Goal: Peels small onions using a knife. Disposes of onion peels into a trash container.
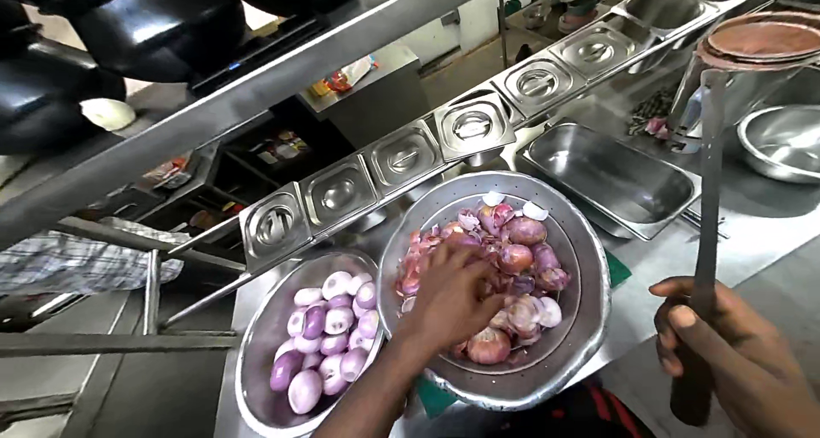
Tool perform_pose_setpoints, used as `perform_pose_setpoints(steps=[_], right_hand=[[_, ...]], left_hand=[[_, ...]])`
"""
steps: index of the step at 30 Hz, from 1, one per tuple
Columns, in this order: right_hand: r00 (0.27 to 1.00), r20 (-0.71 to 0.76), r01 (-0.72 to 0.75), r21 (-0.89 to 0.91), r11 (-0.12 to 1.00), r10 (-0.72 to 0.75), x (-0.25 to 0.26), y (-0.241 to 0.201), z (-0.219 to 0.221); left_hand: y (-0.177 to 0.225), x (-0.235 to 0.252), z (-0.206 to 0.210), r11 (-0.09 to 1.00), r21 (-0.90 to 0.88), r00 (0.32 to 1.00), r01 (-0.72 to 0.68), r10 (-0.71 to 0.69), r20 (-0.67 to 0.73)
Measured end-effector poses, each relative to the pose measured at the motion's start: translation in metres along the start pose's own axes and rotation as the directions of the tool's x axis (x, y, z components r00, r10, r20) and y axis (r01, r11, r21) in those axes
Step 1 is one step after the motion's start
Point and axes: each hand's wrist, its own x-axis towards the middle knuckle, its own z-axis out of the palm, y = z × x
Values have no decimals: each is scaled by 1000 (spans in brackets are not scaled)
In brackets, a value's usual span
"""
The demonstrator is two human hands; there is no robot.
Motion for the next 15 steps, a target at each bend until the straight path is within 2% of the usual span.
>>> perform_pose_setpoints(steps=[1,2,4,5,7,10,12,15], right_hand=[[1000,-4,1,1,1000,-1,-1,1,0],[1000,-6,3,1,1000,-3,-2,3,-1],[1000,-21,0,1,1000,0,-4,4,-3],[1000,-28,-5,1,1000,5,-6,5,-5],[999,-45,-19,3,1000,19,-10,6,-11],[994,-97,-46,-1,999,46,-14,9,-20],[989,-125,-73,1,997,72,-15,11,-24],[987,-139,-79,20,997,81,-13,14,-24]], left_hand=[[10,8,6,995,17,995,-101,101,25],[18,16,12,977,1,968,-214,212,137],[24,28,30,926,-28,828,-376,349,440],[20,31,38,912,15,785,-410,344,516],[4,31,38,901,149,815,-409,286,505],[-17,29,5,887,365,920,-285,145,364],[-18,25,-10,877,427,948,-221,90,305],[-7,18,-3,875,424,966,-234,159,203]])
